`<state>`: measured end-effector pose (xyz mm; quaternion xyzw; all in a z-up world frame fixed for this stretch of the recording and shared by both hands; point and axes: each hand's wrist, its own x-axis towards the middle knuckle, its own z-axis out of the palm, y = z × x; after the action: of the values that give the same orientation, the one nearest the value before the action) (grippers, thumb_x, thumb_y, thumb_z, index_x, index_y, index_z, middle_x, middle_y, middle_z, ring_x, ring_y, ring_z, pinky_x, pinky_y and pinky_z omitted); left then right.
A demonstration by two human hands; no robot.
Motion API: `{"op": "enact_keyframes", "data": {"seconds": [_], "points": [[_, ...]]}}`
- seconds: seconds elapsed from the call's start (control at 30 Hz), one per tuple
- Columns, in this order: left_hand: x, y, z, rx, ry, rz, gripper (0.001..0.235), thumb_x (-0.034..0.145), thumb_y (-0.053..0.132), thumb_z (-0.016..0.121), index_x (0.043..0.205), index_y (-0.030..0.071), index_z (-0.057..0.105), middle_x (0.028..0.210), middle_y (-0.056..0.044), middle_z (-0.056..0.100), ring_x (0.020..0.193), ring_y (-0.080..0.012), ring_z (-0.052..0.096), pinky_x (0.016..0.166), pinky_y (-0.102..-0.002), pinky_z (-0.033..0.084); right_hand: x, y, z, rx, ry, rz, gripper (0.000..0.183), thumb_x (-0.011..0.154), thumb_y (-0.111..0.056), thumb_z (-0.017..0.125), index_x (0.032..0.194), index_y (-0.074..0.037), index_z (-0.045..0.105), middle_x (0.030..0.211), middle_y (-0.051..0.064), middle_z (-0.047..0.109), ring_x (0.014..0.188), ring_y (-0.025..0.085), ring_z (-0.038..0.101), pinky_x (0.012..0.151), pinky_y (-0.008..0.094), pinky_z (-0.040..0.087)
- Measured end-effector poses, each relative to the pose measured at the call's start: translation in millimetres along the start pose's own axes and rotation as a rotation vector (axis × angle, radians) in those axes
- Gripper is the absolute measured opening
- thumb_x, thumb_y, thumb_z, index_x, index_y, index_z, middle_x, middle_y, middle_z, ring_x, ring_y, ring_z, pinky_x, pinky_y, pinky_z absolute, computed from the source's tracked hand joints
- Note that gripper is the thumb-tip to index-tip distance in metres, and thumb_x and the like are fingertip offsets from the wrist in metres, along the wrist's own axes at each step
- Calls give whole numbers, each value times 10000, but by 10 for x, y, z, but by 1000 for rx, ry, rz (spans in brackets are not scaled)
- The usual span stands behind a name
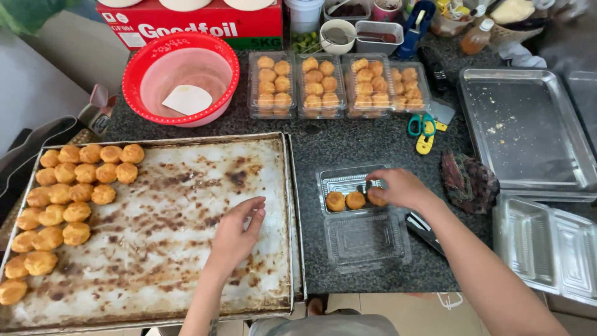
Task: Packaging cream puffs from a baking tray into plastic containers and stapling them shut.
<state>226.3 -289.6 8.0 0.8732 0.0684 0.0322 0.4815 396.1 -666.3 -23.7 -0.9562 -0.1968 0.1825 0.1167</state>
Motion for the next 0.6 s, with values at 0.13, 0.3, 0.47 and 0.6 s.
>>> {"op": "enact_keyframes", "data": {"seconds": [0.13, 0.3, 0.47, 0.6], "points": [[-90, -127, -207, -111, 67, -72, 330, 968, 205, 628, 1262, 64, 679, 1125, -104, 777, 955, -192, 761, 842, -319, 588, 77, -416, -287, 184, 160, -17, 383, 849, -377, 751, 1186, -197, 739, 1090, 62, 779, 950, 279, 748, 857, 416, 572], [-323, -515, -669, -149, 255, -163, 310, 981, 206, 624, 1252, 67, 683, 1056, -67, 803, 866, -131, 745, 724, -300, 588, 277, -1494, -534, 471, 220, -127, 275, 905, -300, 714, 1139, -160, 755, 919, 30, 784, 610, 134, 665, 605, 330, 542], [-795, -838, -1301, -78, 440, -224, 293, 981, 216, 634, 1223, 73, 715, 967, -70, 799, 743, -145, 675, 659, -292, 548, 663, -2798, -212, 504, 156, -418, 268, 914, -291, 729, 1125, -129, 763, 868, 40, 785, 635, 130, 648, 608, 320, 536], [-1208, -956, -1877, -68, 556, -432, 301, 979, 238, 634, 1234, 106, 723, 896, -96, 779, 686, -201, 635, 631, -330, 530, 789, -3984, 115, 574, 75, -744, 260, 932, -275, 720, 1110, -88, 753, 933, 54, 780, 745, 120, 711, 691, 316, 571]]}}
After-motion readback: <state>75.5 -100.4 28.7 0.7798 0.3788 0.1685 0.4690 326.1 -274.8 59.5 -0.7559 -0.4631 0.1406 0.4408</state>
